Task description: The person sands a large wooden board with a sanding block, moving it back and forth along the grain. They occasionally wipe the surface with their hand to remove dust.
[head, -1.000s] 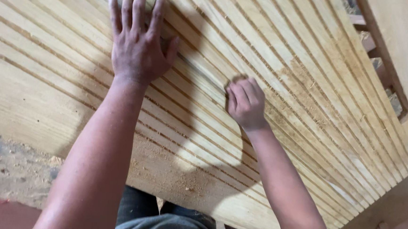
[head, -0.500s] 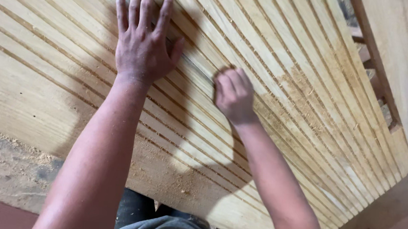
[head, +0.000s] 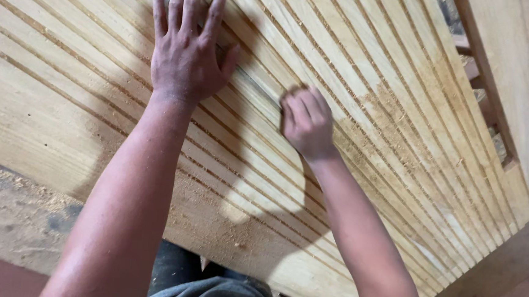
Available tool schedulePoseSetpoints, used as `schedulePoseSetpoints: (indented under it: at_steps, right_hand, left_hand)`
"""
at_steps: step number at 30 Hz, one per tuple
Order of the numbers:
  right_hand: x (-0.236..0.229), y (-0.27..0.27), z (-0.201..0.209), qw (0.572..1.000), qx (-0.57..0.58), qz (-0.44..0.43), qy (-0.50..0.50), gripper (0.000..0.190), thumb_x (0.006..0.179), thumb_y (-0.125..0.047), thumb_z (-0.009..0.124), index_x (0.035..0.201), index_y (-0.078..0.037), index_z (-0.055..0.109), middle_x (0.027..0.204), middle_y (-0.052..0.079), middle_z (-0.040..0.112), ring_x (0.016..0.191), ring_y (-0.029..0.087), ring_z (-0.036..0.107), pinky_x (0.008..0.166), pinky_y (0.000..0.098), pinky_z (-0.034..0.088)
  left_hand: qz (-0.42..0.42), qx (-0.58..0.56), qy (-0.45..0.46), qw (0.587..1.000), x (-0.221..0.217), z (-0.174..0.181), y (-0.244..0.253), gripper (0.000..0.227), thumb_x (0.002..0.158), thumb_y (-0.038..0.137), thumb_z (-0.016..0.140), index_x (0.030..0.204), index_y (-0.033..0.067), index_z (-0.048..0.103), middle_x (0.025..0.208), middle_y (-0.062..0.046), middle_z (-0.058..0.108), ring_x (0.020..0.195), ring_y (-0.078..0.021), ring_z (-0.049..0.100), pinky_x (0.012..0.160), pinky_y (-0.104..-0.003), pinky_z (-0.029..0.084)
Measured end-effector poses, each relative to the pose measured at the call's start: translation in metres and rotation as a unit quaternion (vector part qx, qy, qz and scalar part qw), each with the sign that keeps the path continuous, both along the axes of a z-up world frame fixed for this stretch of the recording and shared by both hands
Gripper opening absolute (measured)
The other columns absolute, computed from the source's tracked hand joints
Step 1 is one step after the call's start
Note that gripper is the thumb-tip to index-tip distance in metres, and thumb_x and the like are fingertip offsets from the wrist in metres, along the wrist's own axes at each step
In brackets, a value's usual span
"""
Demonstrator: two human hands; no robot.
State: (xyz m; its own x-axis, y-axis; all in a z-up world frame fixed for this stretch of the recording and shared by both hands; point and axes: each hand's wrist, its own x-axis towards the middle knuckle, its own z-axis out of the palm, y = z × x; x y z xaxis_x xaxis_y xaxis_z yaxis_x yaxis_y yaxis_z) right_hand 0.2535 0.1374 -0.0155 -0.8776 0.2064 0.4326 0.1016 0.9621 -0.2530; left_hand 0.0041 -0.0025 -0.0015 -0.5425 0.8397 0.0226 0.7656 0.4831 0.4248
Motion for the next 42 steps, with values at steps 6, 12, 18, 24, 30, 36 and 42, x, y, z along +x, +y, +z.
schedulePoseSetpoints:
  at_steps: [6,12,18,24,30,36,42]
  right_hand:
    - [-0.016,0.004,0.013,0.996,-0.086,-0.017,-0.034,0.014,0.098,0.003,0.070,0.085,0.000,0.064,0.087,0.014,0.065,0.079,0.028,0.062,0.070,0.0364,0.052]
    - [-0.027,0.003,0.012,1.000,-0.016,-0.013,-0.001,0.013,0.098,-0.004,0.068,0.088,-0.001,0.060,0.092,0.018,0.063,0.089,0.034,0.063,0.080,0.0428,0.055]
    - [-0.014,0.002,0.011,0.998,-0.060,0.007,-0.023,0.013,0.098,0.002,0.069,0.088,0.001,0.061,0.091,0.017,0.064,0.084,0.031,0.063,0.075,0.0389,0.054]
    - [-0.014,-0.001,0.018,0.999,-0.034,0.006,-0.007,0.010,0.092,0.000,0.071,0.089,0.000,0.062,0.089,0.017,0.062,0.087,0.035,0.063,0.081,0.0428,0.056]
    - [-0.036,0.001,0.021,0.999,-0.042,0.011,-0.006,0.013,0.096,0.004,0.073,0.090,0.000,0.062,0.092,0.016,0.064,0.086,0.032,0.065,0.079,0.0383,0.056]
    - [-0.038,-0.001,0.005,0.999,-0.033,0.035,-0.021,0.009,0.096,-0.001,0.066,0.089,-0.001,0.060,0.091,0.018,0.063,0.088,0.035,0.063,0.078,0.0421,0.054]
    - [-0.039,0.002,0.012,0.999,-0.041,0.008,-0.016,0.011,0.096,0.003,0.069,0.088,0.001,0.062,0.086,0.015,0.061,0.080,0.031,0.060,0.072,0.0398,0.052]
  left_hand:
    - [0.006,-0.011,-0.010,1.000,0.002,-0.003,0.001,0.076,0.106,0.047,0.064,0.166,0.0073,0.038,0.165,-0.029,0.028,0.157,-0.0435,0.018,0.128,-0.064,0.005]
    - [-0.003,0.007,0.005,1.000,-0.001,-0.001,0.000,0.075,0.106,0.046,0.064,0.164,0.0061,0.039,0.166,-0.029,0.028,0.158,-0.0437,0.018,0.129,-0.064,0.006]
    - [0.011,0.012,-0.009,1.000,0.003,-0.005,-0.004,0.075,0.106,0.047,0.065,0.165,0.0070,0.041,0.167,-0.028,0.028,0.158,-0.0436,0.017,0.129,-0.064,0.006]
    - [0.003,0.007,-0.001,1.000,0.002,-0.002,0.001,0.077,0.105,0.047,0.064,0.166,0.0066,0.039,0.166,-0.029,0.028,0.157,-0.0442,0.018,0.128,-0.064,0.006]
    - [0.005,0.009,-0.017,1.000,0.002,-0.004,-0.001,0.075,0.107,0.046,0.064,0.166,0.0060,0.040,0.167,-0.028,0.027,0.158,-0.0444,0.018,0.129,-0.065,0.007]
    - [0.012,0.014,-0.016,1.000,0.002,0.000,-0.001,0.074,0.105,0.046,0.063,0.165,0.0072,0.042,0.169,-0.026,0.025,0.159,-0.0426,0.017,0.130,-0.064,0.008]
    - [0.015,0.019,0.014,1.000,-0.003,-0.006,0.001,0.074,0.103,0.043,0.064,0.163,0.0067,0.040,0.167,-0.029,0.028,0.157,-0.0434,0.019,0.128,-0.064,0.008]
